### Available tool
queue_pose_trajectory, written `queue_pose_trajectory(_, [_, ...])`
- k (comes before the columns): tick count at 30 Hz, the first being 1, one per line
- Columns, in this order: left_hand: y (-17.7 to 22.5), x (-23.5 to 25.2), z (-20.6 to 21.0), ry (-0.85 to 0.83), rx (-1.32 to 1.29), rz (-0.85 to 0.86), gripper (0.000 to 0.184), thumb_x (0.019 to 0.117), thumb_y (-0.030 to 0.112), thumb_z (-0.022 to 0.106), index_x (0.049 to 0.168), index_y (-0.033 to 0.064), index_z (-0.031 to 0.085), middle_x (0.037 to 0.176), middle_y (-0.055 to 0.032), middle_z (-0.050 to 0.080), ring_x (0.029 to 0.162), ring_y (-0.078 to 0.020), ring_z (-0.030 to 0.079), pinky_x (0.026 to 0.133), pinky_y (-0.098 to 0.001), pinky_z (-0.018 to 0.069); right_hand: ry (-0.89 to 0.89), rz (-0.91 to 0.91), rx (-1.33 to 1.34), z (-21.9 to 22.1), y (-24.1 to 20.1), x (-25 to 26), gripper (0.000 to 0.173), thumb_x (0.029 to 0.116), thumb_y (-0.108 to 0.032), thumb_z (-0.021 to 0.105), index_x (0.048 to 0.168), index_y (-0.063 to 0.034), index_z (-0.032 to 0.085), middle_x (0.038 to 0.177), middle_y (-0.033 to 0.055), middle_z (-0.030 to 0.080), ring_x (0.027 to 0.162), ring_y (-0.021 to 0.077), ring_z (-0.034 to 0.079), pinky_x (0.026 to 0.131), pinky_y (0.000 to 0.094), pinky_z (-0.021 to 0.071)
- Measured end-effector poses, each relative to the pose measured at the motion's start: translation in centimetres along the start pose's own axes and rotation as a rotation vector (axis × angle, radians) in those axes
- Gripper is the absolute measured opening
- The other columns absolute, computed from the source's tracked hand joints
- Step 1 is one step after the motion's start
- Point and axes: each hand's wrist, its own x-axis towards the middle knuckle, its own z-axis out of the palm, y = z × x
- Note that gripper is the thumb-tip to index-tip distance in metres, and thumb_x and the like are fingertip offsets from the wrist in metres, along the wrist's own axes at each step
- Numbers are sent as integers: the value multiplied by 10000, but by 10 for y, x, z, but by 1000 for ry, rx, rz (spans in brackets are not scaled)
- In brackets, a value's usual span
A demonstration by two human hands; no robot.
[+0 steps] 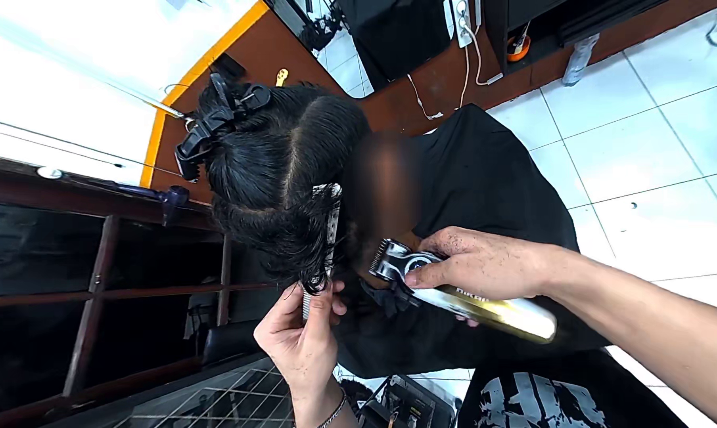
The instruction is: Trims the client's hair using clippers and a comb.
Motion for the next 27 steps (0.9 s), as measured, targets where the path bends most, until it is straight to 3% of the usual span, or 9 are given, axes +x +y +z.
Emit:
queue_pose_trajectory(6, [0,0,0,7,-7,-10,164,986,49,583,947,82,738,804,70,747,570,-6,643,501,-155,544,-108,119,142,-19,-16,7,355,1086,-367,481,1032,-44,618,735,105,658,527,175,664,477,337,594])
queue_pose_trajectory(8, [0,0,1,7,-9,-9,166,984,45,580,954,79,739,807,72,748,571,-5,644,497,-153,542,-103,61,199,-19,-14,8,352,1095,-343,464,1016,-35,613,700,100,644,499,162,655,456,318,588])
queue_pose_trajectory(11, [-1,-1,-1,-3,6,-7,177,993,38,561,971,83,730,811,78,749,572,1,644,499,-150,542,-83,-76,110,-15,-3,8,277,1078,-270,525,1020,-26,642,706,67,640,554,104,650,514,242,579])
queue_pose_trajectory(16, [0,-1,1,0,0,-13,165,999,55,577,973,90,736,815,75,752,571,-4,648,499,-154,546,-26,26,86,-10,-4,7,306,1073,-332,540,1011,-43,617,701,68,641,535,116,653,496,253,576])
queue_pose_trajectory(18, [2,-1,1,4,0,-13,169,1003,60,578,968,95,739,816,79,752,575,-1,647,507,-152,547,-2,-79,63,-8,-4,8,278,1068,-301,554,997,-42,623,722,56,641,577,86,651,534,222,570])
queue_pose_trajectory(20, [3,-1,1,5,6,-14,178,999,49,564,960,96,732,813,80,752,574,0,648,501,-152,545,24,-180,-82,-9,-2,6,228,1049,-281,588,1023,-66,657,749,16,629,636,40,610,573,186,501])
queue_pose_trajectory(21, [3,-1,1,5,7,-16,179,999,45,562,966,91,732,811,77,752,574,0,649,497,-152,543,31,-178,-156,-10,-1,4,230,1044,-289,596,1030,-71,668,752,15,618,645,43,590,575,200,469])
queue_pose_trajectory(24, [3,-1,0,8,6,-17,172,1000,47,566,979,78,733,807,71,752,569,-2,646,495,-153,542,29,-40,-184,-11,-4,3,323,1066,-349,556,957,-59,644,696,43,635,569,73,631,530,221,532])
queue_pose_trajectory(27, [4,-1,1,15,-5,-14,168,993,41,573,976,74,736,815,69,754,569,-2,645,498,-153,543,58,-19,-118,-13,-9,3,332,1071,-335,549,959,-34,632,683,69,632,545,100,638,520,237,557])
